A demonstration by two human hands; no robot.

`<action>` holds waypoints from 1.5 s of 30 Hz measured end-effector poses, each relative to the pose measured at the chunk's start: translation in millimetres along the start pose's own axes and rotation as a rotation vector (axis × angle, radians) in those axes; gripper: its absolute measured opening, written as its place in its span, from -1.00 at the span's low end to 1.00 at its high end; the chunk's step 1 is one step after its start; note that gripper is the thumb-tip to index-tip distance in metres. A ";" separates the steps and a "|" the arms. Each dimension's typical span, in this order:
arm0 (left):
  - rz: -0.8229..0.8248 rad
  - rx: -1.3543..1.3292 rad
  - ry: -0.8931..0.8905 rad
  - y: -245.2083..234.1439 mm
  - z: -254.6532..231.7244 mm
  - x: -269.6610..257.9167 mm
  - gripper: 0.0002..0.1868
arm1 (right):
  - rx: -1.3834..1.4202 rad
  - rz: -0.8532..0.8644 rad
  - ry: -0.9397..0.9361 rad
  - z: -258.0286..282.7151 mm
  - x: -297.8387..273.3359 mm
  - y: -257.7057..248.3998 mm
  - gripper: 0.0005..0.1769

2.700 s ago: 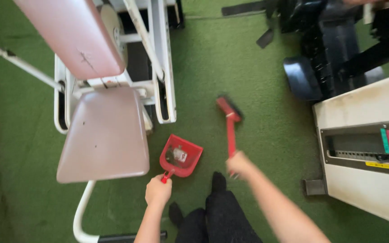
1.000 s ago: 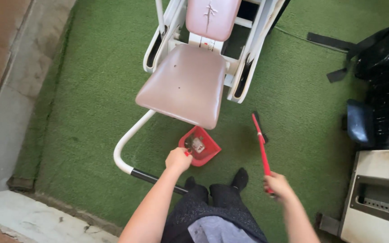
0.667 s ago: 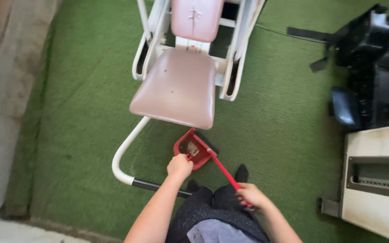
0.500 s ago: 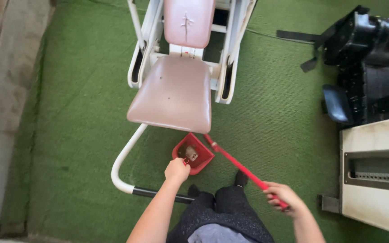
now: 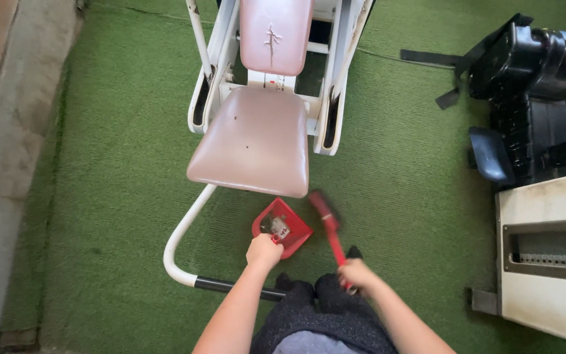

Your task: Sweeping the gym floor using a broom and a dustpan.

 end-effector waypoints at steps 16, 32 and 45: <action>-0.039 -0.041 0.117 21.6 -70.1 27.4 -0.53 | 0.521 0.478 0.143 30.2 -83.6 -162.6 -0.41; -0.015 0.082 0.158 106.5 -302.8 150.5 -0.51 | 0.802 0.078 -0.022 134.7 71.6 -515.9 -0.88; 0.060 0.198 0.122 176.7 -390.6 209.3 -0.47 | -0.062 -0.093 0.009 99.4 80.2 -354.2 -0.47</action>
Point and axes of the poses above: each hand's wrist, its own x-axis towards the middle knuckle, its own y-axis out of the palm, z = x × y, the point moved 6 cm from there along x, towards the middle knuckle, and after that the axes turned 14 degrees about y, right-handed, at the moved point
